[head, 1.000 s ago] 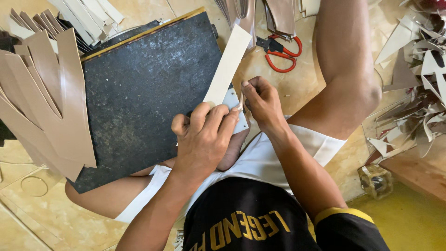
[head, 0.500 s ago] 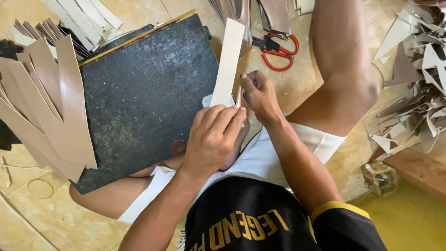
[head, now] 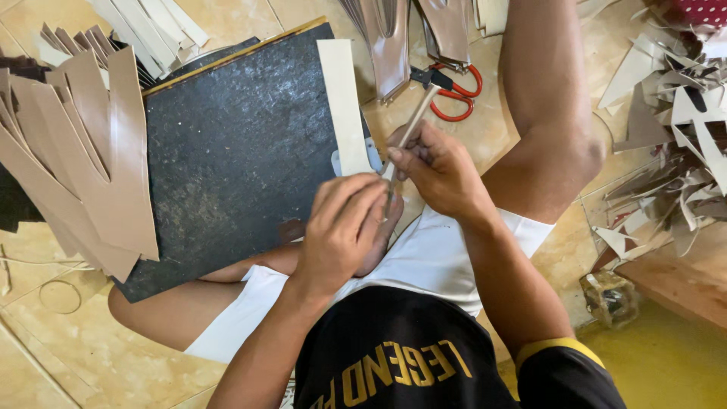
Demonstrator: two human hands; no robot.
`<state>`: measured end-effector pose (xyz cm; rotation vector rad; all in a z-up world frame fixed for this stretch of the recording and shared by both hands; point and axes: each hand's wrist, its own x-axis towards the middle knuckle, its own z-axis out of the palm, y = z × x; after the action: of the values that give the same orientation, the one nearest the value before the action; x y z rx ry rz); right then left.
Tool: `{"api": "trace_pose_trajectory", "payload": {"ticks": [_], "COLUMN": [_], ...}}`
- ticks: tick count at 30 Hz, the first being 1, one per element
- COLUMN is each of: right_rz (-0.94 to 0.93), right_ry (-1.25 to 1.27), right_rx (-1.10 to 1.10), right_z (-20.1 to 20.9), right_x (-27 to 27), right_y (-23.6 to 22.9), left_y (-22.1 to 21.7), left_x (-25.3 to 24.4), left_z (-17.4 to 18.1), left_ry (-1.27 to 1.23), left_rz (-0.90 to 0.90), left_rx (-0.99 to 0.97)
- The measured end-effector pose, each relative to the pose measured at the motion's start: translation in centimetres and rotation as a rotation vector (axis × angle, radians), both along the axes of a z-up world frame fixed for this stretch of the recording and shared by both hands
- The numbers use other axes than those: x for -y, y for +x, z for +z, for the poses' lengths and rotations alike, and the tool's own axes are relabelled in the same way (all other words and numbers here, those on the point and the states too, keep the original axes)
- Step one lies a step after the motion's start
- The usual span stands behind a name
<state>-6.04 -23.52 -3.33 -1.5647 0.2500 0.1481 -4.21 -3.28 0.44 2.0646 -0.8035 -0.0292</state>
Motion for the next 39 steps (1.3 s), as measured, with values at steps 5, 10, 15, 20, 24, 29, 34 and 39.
{"api": "trace_pose_trajectory", "payload": {"ticks": [5, 10, 15, 20, 24, 29, 34, 39], "right_rz": [-0.161, 0.131, 0.200, 0.256, 0.294, -0.046, 0.060, 0.132], "right_ry": [-0.703, -0.972, -0.894, -1.230, -1.294, -0.365, -0.599, -0.992], "right_rx": [0.100, 0.417, 0.340, 0.458, 0.461, 0.023, 0.167, 0.391], "right_z": [2.2, 4.6, 4.2, 5.0, 5.3, 2.9, 2.8, 4.4], "right_x": [-2.1, -2.8, -2.4, -3.0, -2.5, -0.9, -1.1, -1.1], "right_y": [1.4, -0.5, -0.9, -1.5, -1.9, -1.1, -1.6, 0.3], "left_y": [2.0, 1.7, 1.7, 3.1, 6.5, 7.6, 5.5, 4.3], "left_x": [-2.1, -2.2, -2.0, -2.2, -2.4, -1.9, -2.3, -2.9], "left_z": [-0.5, -1.2, -1.0, 0.1, 0.5, 2.0, 2.2, 1.4], "left_ry": [0.289, 0.315, 0.315, 0.391, 0.374, 0.356, 0.303, 0.266], "left_rz": [0.099, 0.116, 0.128, 0.066, -0.148, -0.228, -0.133, -0.102], "left_rx": [0.119, 0.159, 0.171, 0.184, 0.368, 0.386, 0.313, 0.132]}}
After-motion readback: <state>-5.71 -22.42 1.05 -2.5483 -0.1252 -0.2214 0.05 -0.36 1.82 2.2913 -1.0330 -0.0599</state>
